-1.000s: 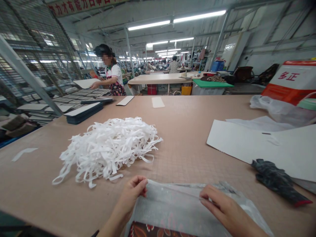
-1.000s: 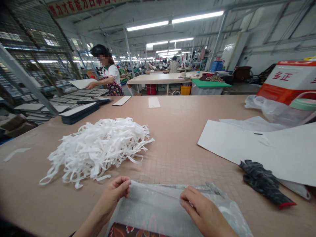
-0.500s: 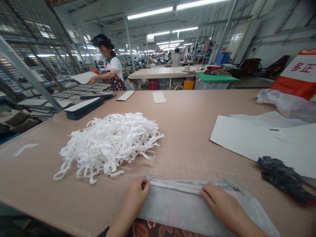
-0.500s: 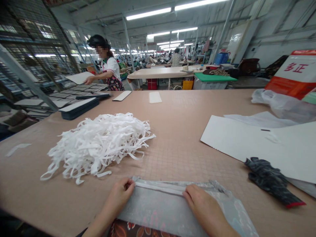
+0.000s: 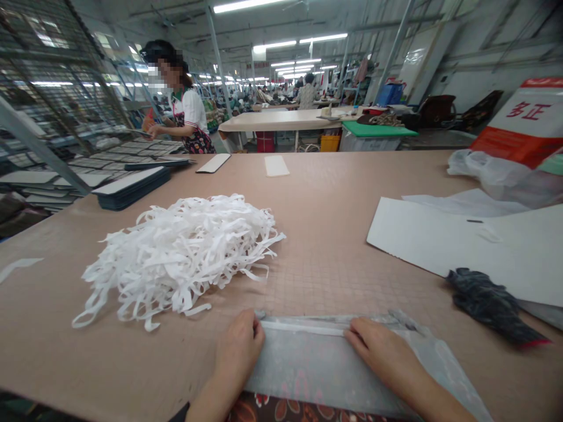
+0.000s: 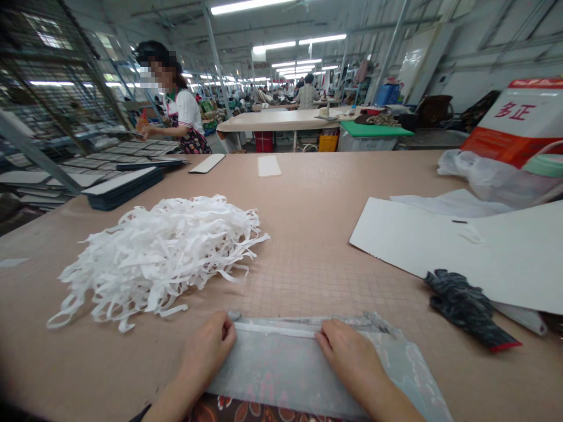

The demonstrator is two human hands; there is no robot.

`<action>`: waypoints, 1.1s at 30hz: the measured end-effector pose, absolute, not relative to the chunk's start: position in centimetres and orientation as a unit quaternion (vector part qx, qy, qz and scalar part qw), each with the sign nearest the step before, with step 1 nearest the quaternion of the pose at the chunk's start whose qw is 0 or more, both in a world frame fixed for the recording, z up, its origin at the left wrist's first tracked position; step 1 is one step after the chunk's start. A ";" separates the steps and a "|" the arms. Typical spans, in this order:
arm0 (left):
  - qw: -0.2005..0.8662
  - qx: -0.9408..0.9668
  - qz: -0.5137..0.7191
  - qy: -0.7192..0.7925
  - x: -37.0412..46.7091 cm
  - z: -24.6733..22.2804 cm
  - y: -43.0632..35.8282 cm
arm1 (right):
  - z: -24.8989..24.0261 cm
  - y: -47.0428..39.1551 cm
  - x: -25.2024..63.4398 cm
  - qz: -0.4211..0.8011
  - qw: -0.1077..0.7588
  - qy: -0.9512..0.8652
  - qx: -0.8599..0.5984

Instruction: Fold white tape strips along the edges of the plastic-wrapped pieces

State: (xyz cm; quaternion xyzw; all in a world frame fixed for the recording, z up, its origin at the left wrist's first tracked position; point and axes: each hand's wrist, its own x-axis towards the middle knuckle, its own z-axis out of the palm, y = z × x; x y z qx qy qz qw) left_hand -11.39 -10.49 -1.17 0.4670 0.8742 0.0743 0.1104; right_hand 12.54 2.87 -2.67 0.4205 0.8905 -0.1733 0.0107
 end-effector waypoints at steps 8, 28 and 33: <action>-0.065 0.646 -0.054 0.759 -10.1 -0.8 -11.0 | -0.5 3.0 11.5 -0.177 0.047 0.875 0.449; 0.079 0.783 -0.099 0.609 -2.0 0.6 -5.1 | 0.7 3.7 12.5 -0.147 0.073 0.874 0.457; 0.079 0.796 -0.081 0.594 -1.8 -0.9 -4.6 | 1.1 6.2 18.9 -0.244 0.038 0.839 0.484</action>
